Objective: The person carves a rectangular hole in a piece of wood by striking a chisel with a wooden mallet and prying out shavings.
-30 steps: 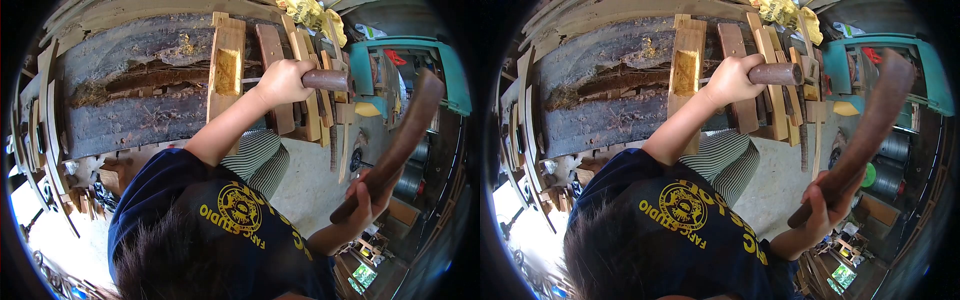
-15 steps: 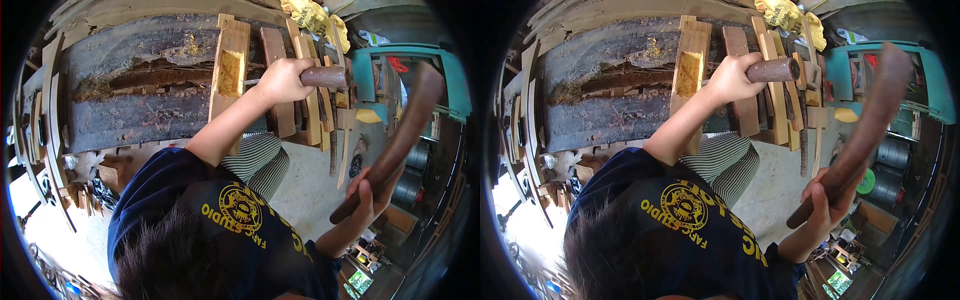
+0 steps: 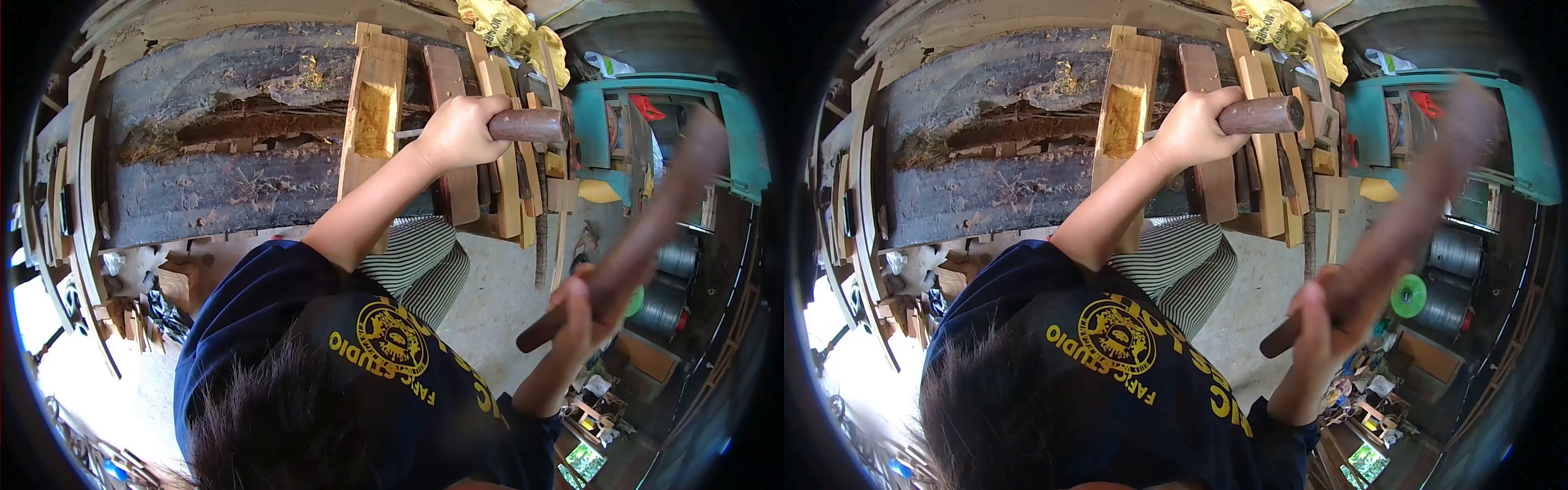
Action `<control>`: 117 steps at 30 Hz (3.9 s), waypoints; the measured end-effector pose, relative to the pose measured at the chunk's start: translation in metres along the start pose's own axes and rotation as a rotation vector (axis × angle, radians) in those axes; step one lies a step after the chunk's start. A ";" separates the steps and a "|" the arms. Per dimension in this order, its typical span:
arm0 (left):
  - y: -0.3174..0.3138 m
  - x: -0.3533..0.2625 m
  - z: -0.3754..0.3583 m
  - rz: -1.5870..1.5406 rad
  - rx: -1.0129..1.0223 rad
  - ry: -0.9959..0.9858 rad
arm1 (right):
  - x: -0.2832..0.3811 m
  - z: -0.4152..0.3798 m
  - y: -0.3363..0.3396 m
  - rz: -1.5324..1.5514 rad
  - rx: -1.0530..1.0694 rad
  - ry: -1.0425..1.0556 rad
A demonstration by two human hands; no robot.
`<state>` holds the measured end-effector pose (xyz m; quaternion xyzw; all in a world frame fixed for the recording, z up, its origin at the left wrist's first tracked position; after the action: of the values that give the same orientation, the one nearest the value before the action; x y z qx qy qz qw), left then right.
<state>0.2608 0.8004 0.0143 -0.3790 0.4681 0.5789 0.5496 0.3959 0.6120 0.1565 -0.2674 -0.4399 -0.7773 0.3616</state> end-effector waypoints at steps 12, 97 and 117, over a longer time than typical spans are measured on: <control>0.000 0.002 0.002 0.037 -0.022 0.024 | 0.007 0.000 0.009 0.072 -0.098 -0.096; 0.004 0.005 -0.130 0.163 -0.149 -0.414 | -0.032 -0.087 0.051 0.115 -0.257 -0.384; -0.013 -0.020 -0.068 0.064 -0.301 -0.356 | -0.043 -0.112 0.062 0.123 -0.366 -0.419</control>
<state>0.2710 0.7290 0.0132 -0.3338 0.2839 0.7170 0.5422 0.4596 0.5060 0.1028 -0.5094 -0.3401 -0.7482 0.2550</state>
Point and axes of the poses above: each hand's wrist, its own z-axis towards the middle knuckle, its own y-axis out of the back of the hand, x = y × z, the point moved 7 cm from there along z, towards the middle knuckle, and after that the axes turned 13 degrees about y, right-handed, at the moved point
